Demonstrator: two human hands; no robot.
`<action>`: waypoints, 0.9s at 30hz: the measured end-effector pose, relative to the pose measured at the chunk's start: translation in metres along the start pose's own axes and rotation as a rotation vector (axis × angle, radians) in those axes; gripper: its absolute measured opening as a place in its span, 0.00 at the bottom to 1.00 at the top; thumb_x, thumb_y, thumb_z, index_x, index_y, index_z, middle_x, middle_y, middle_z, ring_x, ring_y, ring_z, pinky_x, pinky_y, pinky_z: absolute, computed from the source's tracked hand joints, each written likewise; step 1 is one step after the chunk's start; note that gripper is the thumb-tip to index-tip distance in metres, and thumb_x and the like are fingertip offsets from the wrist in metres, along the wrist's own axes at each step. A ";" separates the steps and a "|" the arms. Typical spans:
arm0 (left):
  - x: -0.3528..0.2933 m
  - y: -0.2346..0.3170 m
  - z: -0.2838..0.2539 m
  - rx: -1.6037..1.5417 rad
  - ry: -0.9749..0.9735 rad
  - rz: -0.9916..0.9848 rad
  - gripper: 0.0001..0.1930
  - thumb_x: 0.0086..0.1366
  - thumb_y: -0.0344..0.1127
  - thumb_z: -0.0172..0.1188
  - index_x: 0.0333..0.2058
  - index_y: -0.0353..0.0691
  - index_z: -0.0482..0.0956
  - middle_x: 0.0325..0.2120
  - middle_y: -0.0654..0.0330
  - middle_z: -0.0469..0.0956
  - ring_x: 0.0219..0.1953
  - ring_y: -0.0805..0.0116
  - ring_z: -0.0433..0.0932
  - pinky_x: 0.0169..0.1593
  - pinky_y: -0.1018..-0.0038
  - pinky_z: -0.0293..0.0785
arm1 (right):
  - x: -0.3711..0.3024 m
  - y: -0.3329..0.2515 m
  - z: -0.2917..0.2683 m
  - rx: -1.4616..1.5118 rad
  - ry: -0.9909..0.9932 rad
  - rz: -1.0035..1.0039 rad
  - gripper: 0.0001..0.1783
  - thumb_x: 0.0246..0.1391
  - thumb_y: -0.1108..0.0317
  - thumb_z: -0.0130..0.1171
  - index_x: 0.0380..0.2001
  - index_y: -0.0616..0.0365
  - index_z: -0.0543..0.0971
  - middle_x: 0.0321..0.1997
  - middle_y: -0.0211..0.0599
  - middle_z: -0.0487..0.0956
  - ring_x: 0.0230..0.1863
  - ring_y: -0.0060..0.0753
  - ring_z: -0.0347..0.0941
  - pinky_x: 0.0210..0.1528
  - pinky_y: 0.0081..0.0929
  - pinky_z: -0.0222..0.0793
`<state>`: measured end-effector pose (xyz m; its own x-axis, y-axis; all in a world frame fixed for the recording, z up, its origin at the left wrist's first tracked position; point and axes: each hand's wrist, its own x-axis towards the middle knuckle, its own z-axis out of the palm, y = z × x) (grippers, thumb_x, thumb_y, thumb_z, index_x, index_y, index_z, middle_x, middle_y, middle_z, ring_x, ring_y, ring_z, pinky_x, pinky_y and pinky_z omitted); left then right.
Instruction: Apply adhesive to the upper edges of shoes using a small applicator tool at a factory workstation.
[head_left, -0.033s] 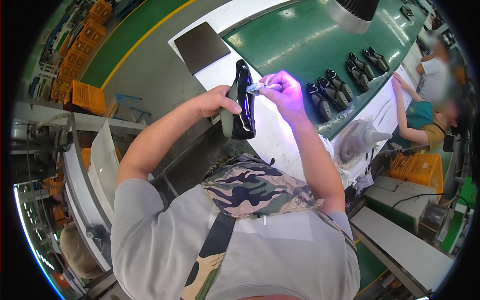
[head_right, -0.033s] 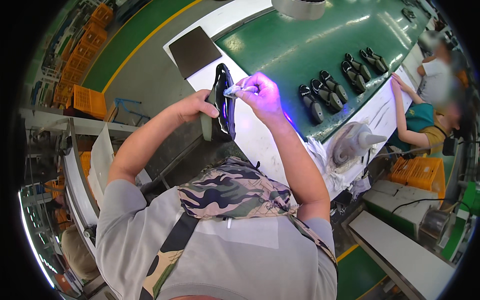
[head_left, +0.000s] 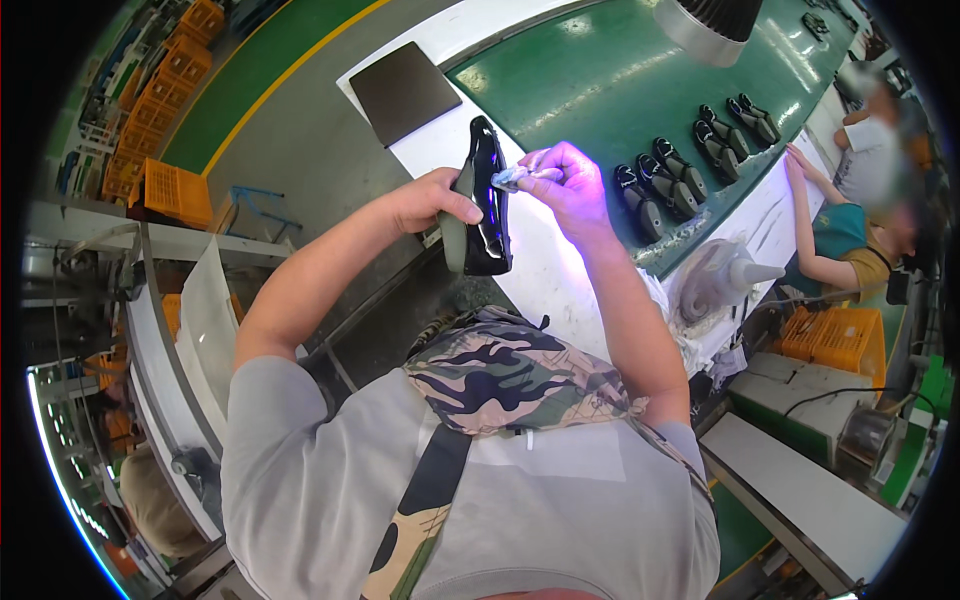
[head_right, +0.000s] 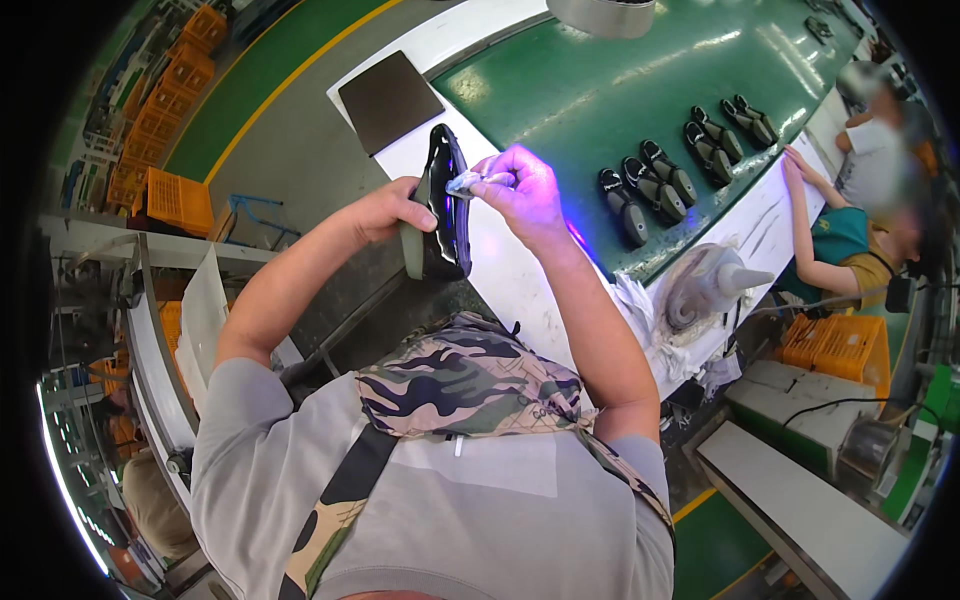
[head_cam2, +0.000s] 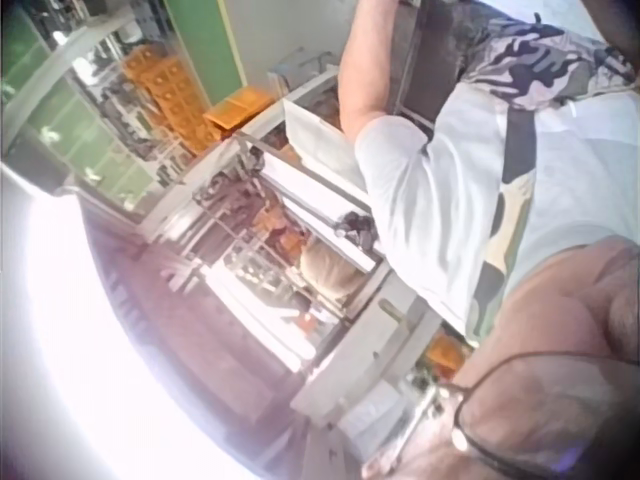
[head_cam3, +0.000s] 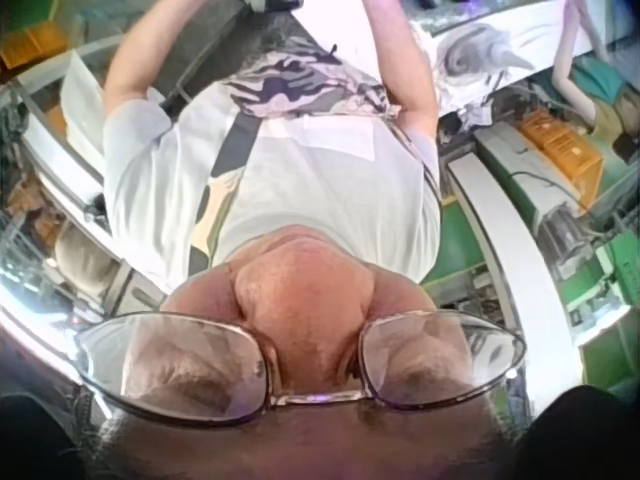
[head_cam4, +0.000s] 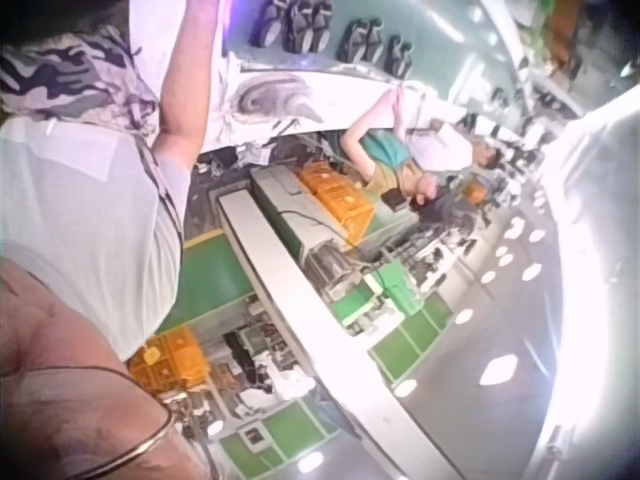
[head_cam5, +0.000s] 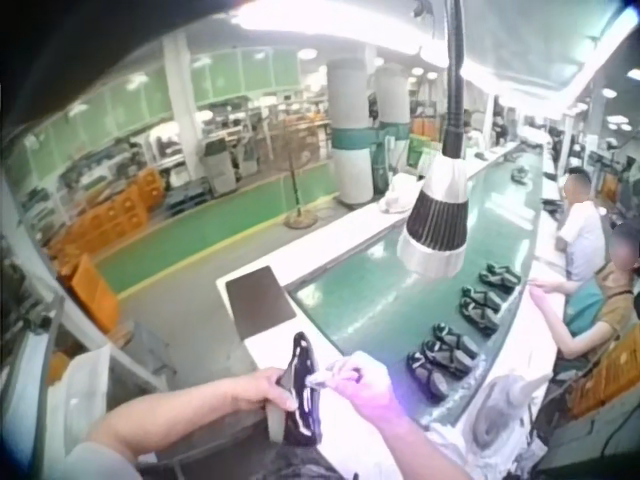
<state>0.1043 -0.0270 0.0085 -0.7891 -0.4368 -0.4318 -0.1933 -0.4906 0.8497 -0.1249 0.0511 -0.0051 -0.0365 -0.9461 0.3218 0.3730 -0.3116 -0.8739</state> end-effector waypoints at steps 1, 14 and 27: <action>-0.001 0.000 0.000 -0.004 0.001 -0.003 0.26 0.47 0.29 0.72 0.47 0.31 0.77 0.38 0.56 0.81 0.40 0.66 0.81 0.50 0.69 0.76 | -0.002 0.003 0.000 0.066 -0.014 0.039 0.12 0.49 0.82 0.64 0.27 0.59 0.70 0.34 0.38 0.76 0.41 0.31 0.75 0.45 0.30 0.74; -0.015 -0.026 -0.009 -0.334 0.136 0.012 0.25 0.57 0.38 0.67 0.51 0.32 0.74 0.42 0.52 0.81 0.44 0.59 0.82 0.53 0.61 0.77 | -0.009 -0.010 0.010 -0.043 -0.174 0.129 0.15 0.48 0.81 0.66 0.27 0.58 0.68 0.35 0.39 0.75 0.42 0.30 0.74 0.41 0.27 0.73; -0.021 -0.077 0.001 -0.757 0.199 -0.031 0.20 0.67 0.53 0.52 0.45 0.44 0.78 0.37 0.53 0.83 0.32 0.62 0.84 0.19 0.73 0.72 | -0.013 -0.007 0.009 -0.170 -0.235 0.052 0.13 0.49 0.79 0.67 0.28 0.56 0.70 0.42 0.43 0.78 0.40 0.22 0.72 0.41 0.19 0.70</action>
<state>0.1356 0.0207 -0.0472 -0.6569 -0.5063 -0.5588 0.2929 -0.8542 0.4296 -0.1189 0.0665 -0.0001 0.2015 -0.9211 0.3331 0.2074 -0.2922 -0.9336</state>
